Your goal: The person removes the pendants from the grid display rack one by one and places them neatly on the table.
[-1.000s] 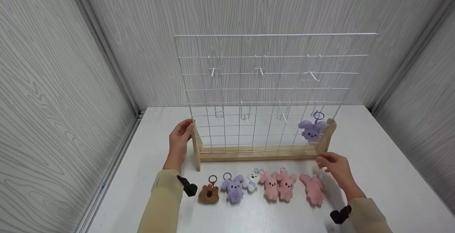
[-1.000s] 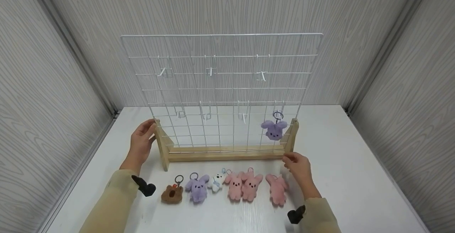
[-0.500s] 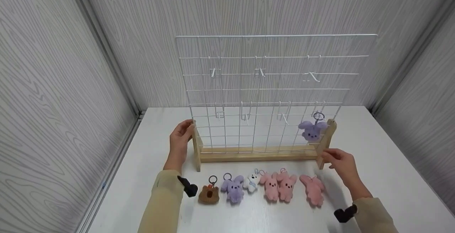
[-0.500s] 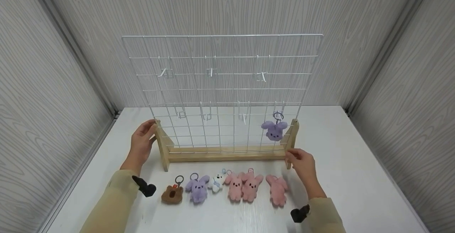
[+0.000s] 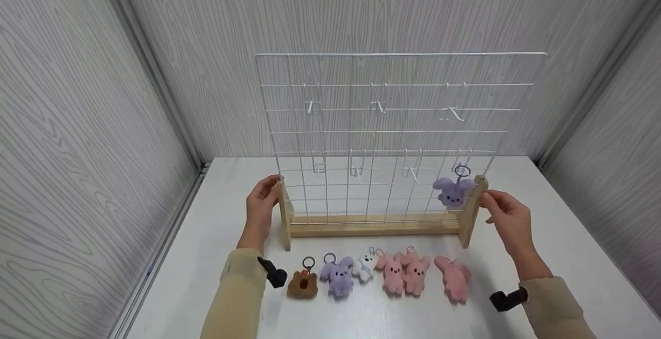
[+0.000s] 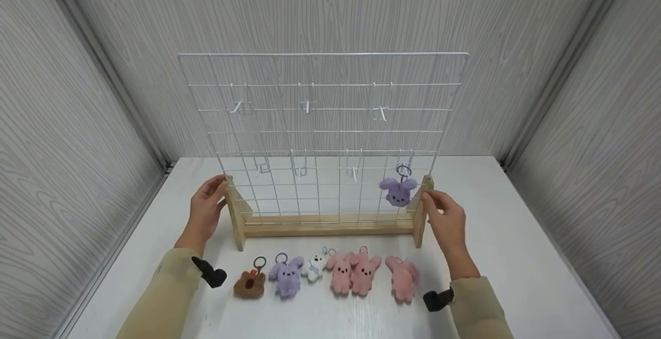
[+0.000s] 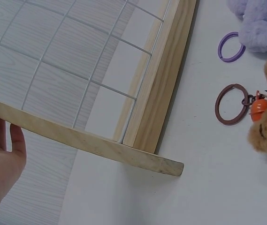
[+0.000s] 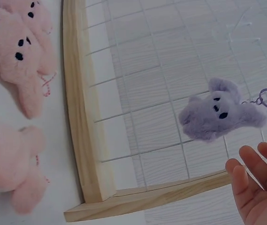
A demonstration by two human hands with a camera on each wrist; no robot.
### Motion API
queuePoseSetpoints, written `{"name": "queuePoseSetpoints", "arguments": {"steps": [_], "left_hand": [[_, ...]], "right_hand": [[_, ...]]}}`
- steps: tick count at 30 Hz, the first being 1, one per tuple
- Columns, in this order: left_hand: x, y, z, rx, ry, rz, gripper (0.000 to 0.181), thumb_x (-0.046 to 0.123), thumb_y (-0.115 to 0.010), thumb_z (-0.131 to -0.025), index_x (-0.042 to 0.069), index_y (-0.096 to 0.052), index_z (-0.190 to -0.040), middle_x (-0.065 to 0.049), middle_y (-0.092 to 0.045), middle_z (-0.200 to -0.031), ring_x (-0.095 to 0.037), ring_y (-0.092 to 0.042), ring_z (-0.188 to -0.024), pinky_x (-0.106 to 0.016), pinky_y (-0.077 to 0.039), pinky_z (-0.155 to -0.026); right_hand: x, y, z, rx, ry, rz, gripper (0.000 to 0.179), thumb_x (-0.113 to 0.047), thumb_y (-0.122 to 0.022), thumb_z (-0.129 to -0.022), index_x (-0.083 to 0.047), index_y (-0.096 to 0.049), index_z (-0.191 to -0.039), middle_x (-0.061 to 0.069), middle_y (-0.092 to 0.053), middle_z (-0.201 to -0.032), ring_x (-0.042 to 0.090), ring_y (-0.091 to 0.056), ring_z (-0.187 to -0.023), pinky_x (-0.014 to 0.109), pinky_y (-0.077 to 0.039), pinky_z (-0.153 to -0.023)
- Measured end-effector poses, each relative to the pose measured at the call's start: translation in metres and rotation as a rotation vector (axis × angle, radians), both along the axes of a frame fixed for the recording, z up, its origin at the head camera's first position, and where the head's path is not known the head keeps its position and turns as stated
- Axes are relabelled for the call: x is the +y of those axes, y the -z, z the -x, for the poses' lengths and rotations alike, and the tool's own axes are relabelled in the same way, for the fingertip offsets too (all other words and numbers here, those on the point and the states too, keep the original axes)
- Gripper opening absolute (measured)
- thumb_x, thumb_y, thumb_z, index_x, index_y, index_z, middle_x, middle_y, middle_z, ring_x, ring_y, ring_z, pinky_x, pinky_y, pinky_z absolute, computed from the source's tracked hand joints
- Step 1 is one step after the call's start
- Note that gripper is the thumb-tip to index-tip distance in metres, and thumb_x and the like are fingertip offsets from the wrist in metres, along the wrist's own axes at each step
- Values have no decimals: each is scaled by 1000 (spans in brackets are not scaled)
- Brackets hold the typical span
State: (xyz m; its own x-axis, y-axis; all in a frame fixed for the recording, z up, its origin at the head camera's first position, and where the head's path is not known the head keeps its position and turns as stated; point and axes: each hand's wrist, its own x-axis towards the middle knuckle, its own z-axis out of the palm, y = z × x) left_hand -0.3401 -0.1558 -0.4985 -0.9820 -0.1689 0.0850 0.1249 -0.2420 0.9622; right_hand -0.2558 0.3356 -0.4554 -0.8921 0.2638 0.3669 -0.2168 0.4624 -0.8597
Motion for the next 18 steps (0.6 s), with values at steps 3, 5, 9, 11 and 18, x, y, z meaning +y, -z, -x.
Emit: {"name": "queuePoseSetpoints", "arguments": {"steps": [3, 5, 9, 11, 18], "left_hand": [[0, 1, -1, -4, 5, 13, 36, 24, -66, -87, 11, -58, -120, -6, -57, -122, -16, -53, -112, -30, -44, -95], [0, 1, -1, -6, 5, 14, 36, 24, -66, -87, 10, -58, -120, -6, -57, -122, -16, -53, -112, -30, -44, -95], [1, 1, -2, 2, 5, 8, 37, 24, -66, -87, 10, -58, -119, -7, -57, -121, -16, -54, -111, -30, -44, -95], [1, 0, -2, 16, 3, -8, 36, 23, -67, -87, 9, -58, -118, -10, -57, -121, -18, -54, -109, -31, -44, -94], [0, 0, 1, 19, 8, -29, 36, 21, -66, -87, 7, -58, -119, -10, -57, -119, -18, -54, -108, -31, -45, -93]], "right_hand": [[-2, -9, 1, 29, 12, 1, 39, -30, -59, -92, 3, -60, -114, -3, -65, -95, 6, -59, -86, 17, -50, -57], [-3, -13, 3, 46, 14, -4, 36, -26, -60, -92, 2, -61, -114, -4, -65, -96, 5, -57, -86, 17, -49, -57], [-5, -23, 7, 90, -5, -25, 31, -16, -62, -91, 6, -60, -113, -3, -65, -98, 5, -56, -86, 15, -48, -55], [-7, -28, 11, 103, -15, -42, 29, -14, -63, -90, 5, -61, -112, -4, -66, -99, 5, -55, -86, 15, -47, -55], [-23, -48, 12, 137, -58, -61, 26, -10, -62, -90, 4, -62, -112, 10, -66, -100, 7, -56, -85, 17, -48, -54]]}}
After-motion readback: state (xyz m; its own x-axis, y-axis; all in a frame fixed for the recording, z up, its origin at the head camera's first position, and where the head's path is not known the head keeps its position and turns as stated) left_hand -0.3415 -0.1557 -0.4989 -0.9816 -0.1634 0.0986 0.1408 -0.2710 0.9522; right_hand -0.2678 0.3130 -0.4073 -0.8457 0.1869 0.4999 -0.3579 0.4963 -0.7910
